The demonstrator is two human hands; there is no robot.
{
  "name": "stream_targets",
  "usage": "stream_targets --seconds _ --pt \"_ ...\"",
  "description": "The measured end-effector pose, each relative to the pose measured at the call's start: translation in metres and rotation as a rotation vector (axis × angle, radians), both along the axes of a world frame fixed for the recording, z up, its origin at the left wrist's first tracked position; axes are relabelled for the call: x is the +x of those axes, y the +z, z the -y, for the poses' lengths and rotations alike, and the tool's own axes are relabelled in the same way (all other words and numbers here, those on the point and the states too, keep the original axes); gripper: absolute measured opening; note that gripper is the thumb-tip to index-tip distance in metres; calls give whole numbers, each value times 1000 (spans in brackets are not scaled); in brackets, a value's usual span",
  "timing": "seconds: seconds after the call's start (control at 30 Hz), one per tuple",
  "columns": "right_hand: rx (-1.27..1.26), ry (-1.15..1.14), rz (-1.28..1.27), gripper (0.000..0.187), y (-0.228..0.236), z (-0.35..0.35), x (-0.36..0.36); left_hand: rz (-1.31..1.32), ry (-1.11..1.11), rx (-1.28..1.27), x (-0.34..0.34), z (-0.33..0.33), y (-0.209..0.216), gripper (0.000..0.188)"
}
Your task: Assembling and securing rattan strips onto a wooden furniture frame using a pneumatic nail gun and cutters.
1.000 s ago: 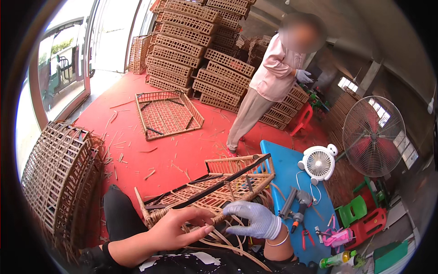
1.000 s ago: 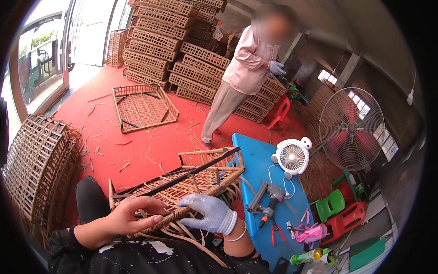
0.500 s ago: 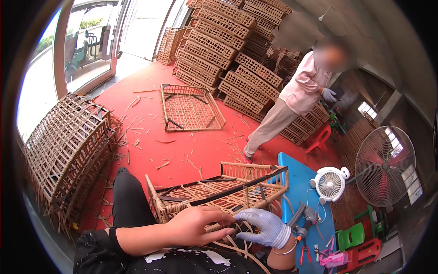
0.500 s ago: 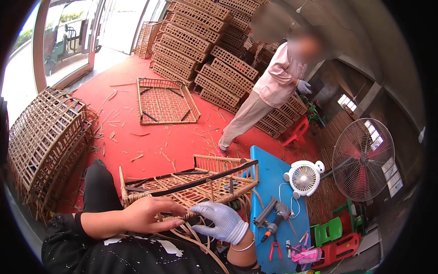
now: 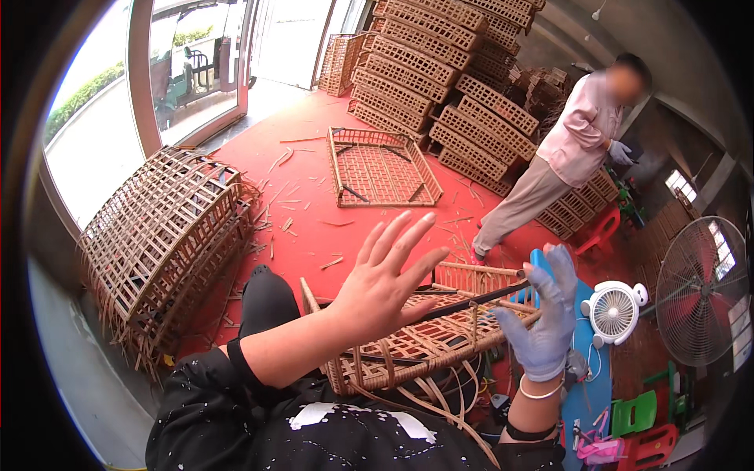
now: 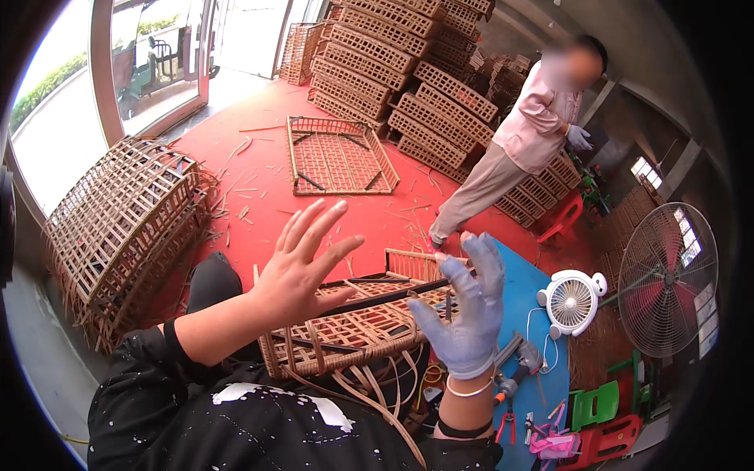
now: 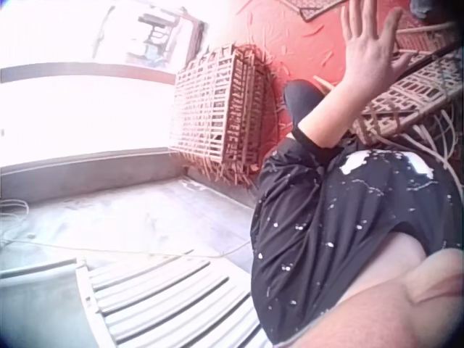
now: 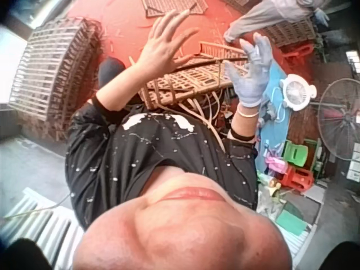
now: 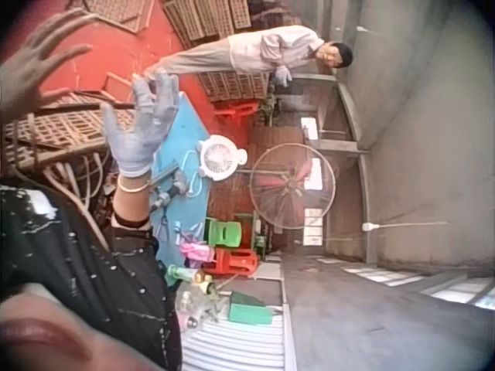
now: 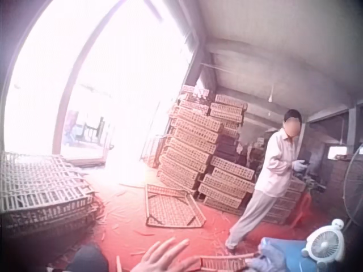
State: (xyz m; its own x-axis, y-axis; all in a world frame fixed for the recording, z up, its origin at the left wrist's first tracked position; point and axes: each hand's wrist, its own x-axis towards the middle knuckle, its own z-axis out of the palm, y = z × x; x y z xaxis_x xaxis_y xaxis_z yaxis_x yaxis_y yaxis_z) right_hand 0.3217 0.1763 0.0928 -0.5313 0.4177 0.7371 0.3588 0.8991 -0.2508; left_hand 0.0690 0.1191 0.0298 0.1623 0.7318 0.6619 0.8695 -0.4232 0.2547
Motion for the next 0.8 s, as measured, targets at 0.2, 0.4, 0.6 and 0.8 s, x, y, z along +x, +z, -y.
stream_targets --seconds 0.2,0.4,0.6,0.8 --pt "327 -138 184 85 -8 -24 -41 4 165 -47 -18 -30 6 85" --pt "433 -220 279 80 -28 -64 -63 -263 208 87 -25 -65 2 87" --pt "527 -332 377 79 -37 -111 -87 -456 279 145 -46 -107 1 86" --pt "236 -714 345 84 -19 -143 -78 -292 523 56 -78 -123 16 92"
